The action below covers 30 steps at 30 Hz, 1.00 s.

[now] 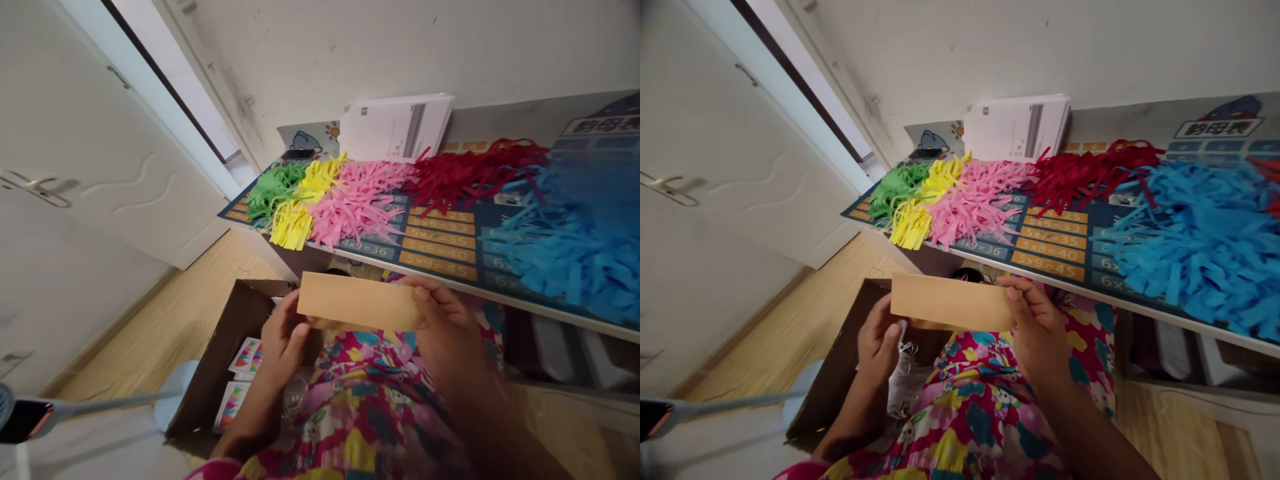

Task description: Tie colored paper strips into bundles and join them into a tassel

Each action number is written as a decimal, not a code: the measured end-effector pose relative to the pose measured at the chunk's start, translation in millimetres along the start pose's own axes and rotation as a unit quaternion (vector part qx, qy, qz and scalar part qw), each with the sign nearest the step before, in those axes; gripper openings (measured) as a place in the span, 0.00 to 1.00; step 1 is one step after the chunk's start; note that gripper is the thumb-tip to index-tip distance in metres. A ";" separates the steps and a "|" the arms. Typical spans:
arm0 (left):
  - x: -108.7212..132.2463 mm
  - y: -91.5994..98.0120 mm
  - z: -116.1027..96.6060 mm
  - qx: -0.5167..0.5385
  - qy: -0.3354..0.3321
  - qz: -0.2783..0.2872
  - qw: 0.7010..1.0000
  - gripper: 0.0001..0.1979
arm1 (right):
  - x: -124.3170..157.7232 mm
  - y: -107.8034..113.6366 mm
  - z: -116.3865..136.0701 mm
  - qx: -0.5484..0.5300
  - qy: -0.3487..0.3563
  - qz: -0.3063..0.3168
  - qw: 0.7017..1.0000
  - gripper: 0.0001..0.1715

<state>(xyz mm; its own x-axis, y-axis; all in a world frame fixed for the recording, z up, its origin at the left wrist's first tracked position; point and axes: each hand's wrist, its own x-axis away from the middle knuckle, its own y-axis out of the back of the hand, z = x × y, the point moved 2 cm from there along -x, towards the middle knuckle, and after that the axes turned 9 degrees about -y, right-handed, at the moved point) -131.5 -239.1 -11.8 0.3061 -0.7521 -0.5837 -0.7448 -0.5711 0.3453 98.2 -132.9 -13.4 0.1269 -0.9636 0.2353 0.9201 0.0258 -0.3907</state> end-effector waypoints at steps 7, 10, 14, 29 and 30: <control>-7.0 -17.0 7.2 0.136 0.120 -0.109 0.977 0.21 | 11.9 4.9 -3.1 0.125 -0.009 0.071 0.990 0.22; -7.1 -17.5 7.2 0.137 0.133 -0.131 0.973 0.19 | 16.1 1.4 -1.7 0.083 -0.029 0.125 0.988 0.29; -5.7 -17.2 6.1 0.128 0.135 -0.143 0.972 0.22 | 18.1 -3.2 -0.1 0.068 -0.023 0.142 0.987 0.36; -23.1 -13.9 -12.5 0.060 0.034 0.070 0.995 0.10 | 14.5 32.2 11.4 0.327 0.003 -0.091 0.941 0.20; -23.5 -14.9 -13.7 0.067 0.041 0.076 0.994 0.12 | 15.1 32.7 9.3 0.312 -0.001 -0.103 0.945 0.21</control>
<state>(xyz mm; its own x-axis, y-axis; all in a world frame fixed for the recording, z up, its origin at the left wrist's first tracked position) -119.5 -217.4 6.8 0.2278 -0.8533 -0.4690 -0.8567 -0.4046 0.3200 133.7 -144.1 -14.3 -0.0782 -0.9647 0.2516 0.9646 -0.0095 0.2636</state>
